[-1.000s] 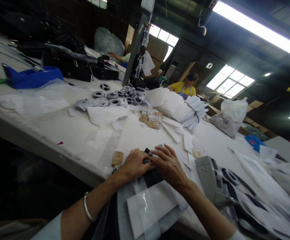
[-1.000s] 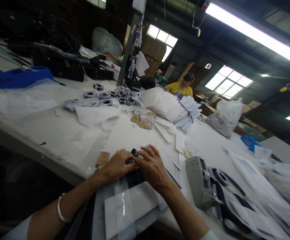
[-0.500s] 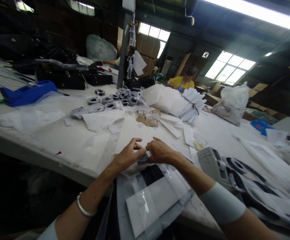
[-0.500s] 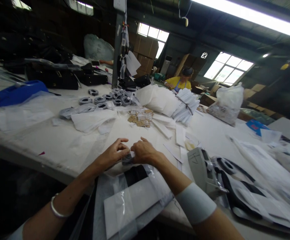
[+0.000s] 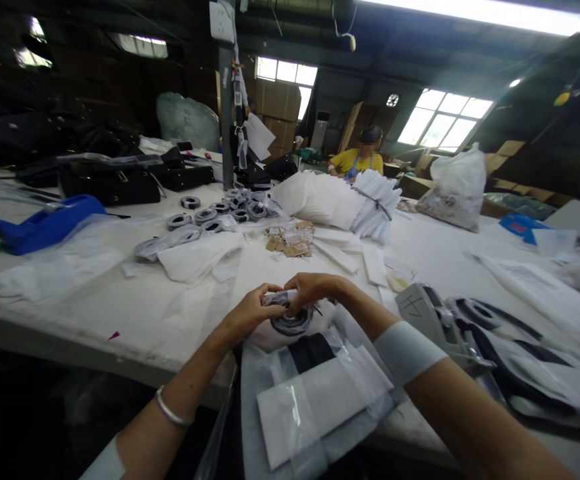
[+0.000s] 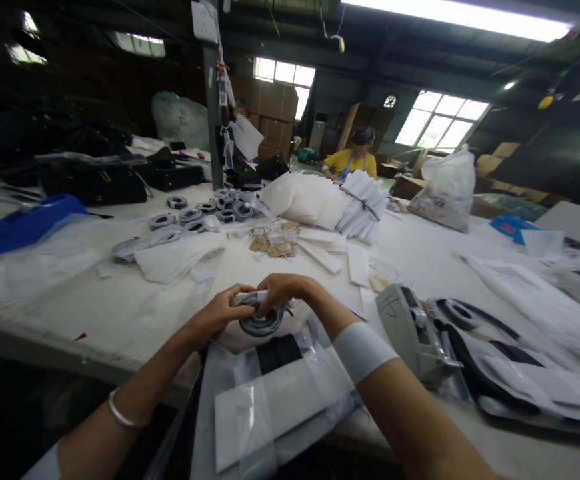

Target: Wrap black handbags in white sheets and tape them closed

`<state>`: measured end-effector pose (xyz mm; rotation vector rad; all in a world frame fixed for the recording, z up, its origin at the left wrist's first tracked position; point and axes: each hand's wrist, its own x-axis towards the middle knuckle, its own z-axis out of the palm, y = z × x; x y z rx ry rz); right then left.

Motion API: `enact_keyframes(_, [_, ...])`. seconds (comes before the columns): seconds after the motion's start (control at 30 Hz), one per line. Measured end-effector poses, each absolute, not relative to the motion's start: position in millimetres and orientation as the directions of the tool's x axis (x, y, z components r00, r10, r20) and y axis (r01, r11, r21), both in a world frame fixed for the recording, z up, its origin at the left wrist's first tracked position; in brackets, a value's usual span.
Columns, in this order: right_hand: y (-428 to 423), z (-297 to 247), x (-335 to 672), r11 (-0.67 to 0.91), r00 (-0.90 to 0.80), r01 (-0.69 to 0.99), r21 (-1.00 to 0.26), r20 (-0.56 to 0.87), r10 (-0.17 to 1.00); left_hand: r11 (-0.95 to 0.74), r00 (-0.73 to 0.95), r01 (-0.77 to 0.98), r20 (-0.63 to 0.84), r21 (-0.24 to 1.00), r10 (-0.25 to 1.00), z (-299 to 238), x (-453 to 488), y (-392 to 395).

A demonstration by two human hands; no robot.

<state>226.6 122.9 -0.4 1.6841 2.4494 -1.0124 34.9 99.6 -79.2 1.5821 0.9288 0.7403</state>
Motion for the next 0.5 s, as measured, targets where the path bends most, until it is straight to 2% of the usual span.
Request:
enact_keyframes(0.2, [129,6,256,0.188,-0.238,0.876,-0.444,-0.059,0.97,-0.183,0.291,0.353,0.078,0.918,0.953,-80,24,119])
enact_keyframes(0.3, [82,15,281,0.244,-0.253,0.859,-0.451,0.041,0.967,-0.202,0.262,0.39,0.103,0.898,0.96,-79,-4,95])
enact_keyframes(0.37, [33,19,307,0.248,-0.247,0.826,-0.507,0.07,0.966,-0.215,0.24,0.415,0.121,0.884,0.963,-82,-29,69])
enact_keyframes(0.43, [-23,15,340,0.043,-0.019,0.81,-0.585,0.047,0.999,-0.135,0.153,0.445,0.074,0.885,0.985,-89,-54,39])
enact_keyframes(0.5, [-78,-1,371,-0.261,0.271,0.685,-0.68,-0.095,0.958,0.025,0.015,0.444,-0.036,0.895,0.999,-99,-73,10])
